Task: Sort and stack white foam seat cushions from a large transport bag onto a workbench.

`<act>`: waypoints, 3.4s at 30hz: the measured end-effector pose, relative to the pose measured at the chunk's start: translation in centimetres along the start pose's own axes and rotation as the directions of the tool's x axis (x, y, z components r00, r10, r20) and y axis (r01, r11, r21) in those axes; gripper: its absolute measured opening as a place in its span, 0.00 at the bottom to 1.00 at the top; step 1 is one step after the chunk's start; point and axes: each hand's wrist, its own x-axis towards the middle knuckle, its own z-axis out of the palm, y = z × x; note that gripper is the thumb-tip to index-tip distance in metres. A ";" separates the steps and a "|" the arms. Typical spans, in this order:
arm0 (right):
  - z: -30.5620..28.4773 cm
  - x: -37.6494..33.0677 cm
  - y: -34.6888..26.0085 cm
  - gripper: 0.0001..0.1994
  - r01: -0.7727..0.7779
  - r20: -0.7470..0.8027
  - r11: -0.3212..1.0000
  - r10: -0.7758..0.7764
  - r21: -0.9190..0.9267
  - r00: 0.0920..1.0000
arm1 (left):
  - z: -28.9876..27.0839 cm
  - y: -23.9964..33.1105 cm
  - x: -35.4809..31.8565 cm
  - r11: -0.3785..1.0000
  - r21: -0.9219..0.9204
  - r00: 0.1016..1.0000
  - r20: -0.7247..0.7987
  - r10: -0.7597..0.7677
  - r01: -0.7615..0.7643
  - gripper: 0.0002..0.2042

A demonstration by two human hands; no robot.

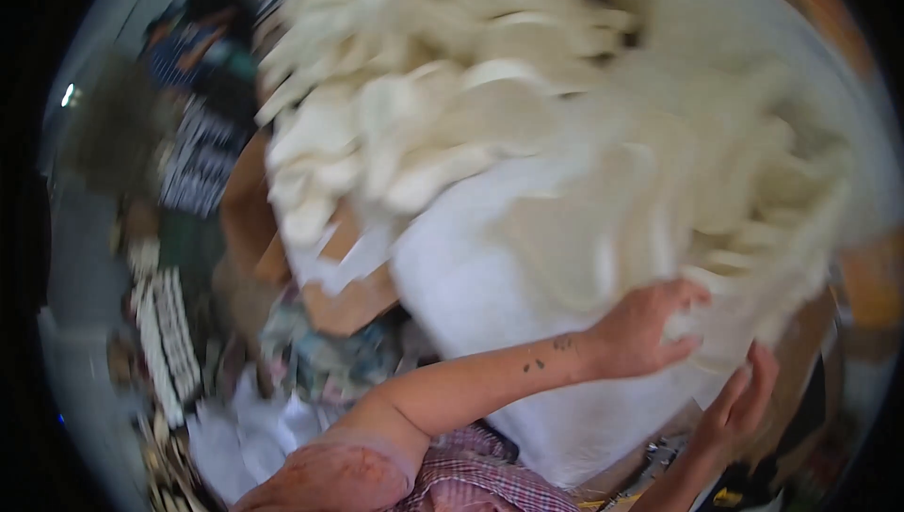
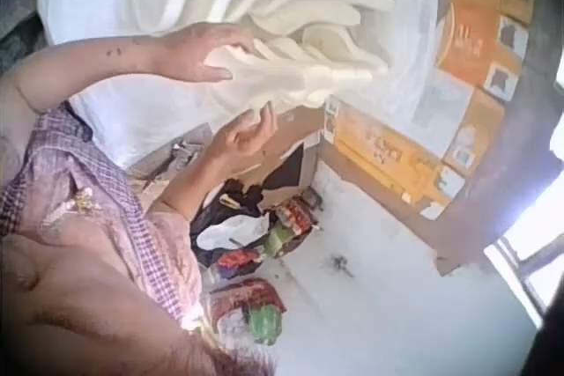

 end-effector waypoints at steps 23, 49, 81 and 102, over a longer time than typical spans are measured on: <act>61.8 -65.2 -27.4 0.16 0.680 0.787 0.450 -0.527 0.579 -0.321 | -42.5 -29.6 -80.4 0.413 -0.379 -0.189 -0.883 -0.430 0.828 0.14; 71.8 -66.7 -35.9 0.28 0.589 0.769 0.701 0.092 0.401 -0.633 | -41.6 -31.2 -85.4 0.032 0.503 0.344 -0.543 -0.766 0.864 0.23; 71.7 -61.4 -33.0 0.23 -0.483 0.976 0.863 0.048 -0.148 -0.213 | -40.8 -27.3 -82.6 0.574 -0.607 -0.492 -0.320 -0.810 -0.550 0.23; 74.3 -69.2 -39.2 0.32 0.490 0.771 0.657 -0.230 0.573 -0.593 | -28.8 -37.9 -91.8 -0.024 -0.966 -0.689 -0.167 -0.705 0.259 0.22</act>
